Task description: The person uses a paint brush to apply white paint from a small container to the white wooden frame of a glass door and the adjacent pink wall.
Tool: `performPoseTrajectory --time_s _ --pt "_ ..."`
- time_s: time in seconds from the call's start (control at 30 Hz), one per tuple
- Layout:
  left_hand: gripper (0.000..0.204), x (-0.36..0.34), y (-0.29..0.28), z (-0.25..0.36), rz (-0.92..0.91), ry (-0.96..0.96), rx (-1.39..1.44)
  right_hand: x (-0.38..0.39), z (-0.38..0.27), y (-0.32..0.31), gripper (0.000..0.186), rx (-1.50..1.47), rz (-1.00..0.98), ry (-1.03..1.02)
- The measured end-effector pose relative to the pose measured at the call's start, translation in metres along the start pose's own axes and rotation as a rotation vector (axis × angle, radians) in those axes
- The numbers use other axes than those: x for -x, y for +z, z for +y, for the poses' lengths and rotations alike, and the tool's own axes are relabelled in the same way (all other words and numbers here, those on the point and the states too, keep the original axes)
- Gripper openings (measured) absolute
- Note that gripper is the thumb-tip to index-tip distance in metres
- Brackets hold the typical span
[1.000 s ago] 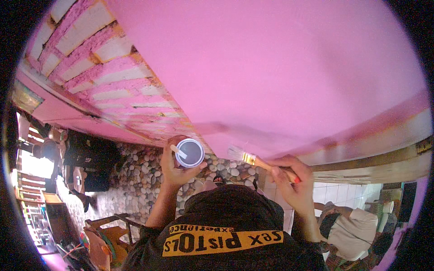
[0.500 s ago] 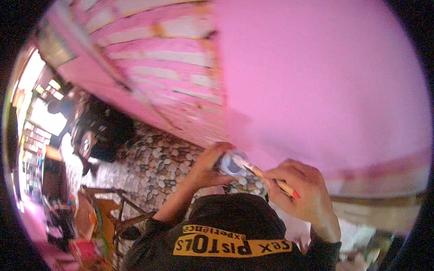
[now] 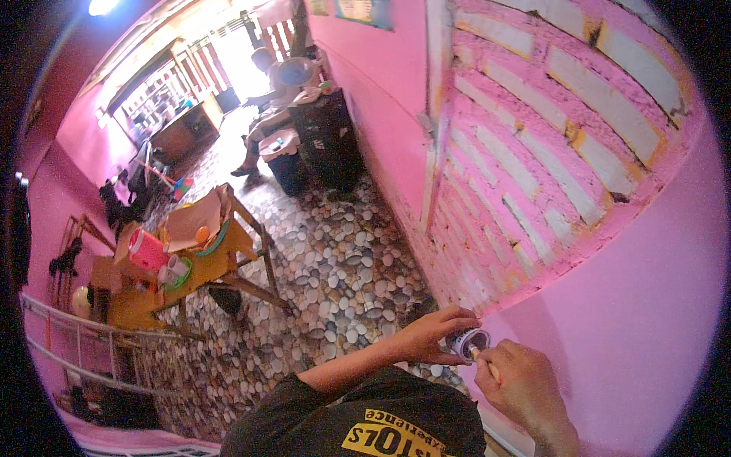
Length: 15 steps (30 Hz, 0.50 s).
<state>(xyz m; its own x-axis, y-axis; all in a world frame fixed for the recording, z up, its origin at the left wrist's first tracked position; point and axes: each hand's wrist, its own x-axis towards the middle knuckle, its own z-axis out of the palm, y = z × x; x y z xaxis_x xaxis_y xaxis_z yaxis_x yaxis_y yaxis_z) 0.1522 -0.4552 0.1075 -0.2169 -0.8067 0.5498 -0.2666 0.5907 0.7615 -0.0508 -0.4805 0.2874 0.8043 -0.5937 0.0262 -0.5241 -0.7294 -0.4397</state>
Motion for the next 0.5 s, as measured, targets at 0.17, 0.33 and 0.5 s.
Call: performPoseTrajectory --time_s 0.17,0.33,0.5 --pt "0.076 0.021 0.004 0.004 0.090 -0.027 -0.091 -0.003 -0.007 0.017 0.012 -0.050 0.126 0.079" --pt "0.075 0.034 0.007 0.020 0.099 -0.077 -0.089 -0.003 -0.011 0.015 0.015 -0.257 0.027 0.254" --pt "0.073 0.045 0.015 0.023 0.114 -0.098 -0.093 0.007 -0.005 0.029 0.014 -0.226 0.096 0.228"
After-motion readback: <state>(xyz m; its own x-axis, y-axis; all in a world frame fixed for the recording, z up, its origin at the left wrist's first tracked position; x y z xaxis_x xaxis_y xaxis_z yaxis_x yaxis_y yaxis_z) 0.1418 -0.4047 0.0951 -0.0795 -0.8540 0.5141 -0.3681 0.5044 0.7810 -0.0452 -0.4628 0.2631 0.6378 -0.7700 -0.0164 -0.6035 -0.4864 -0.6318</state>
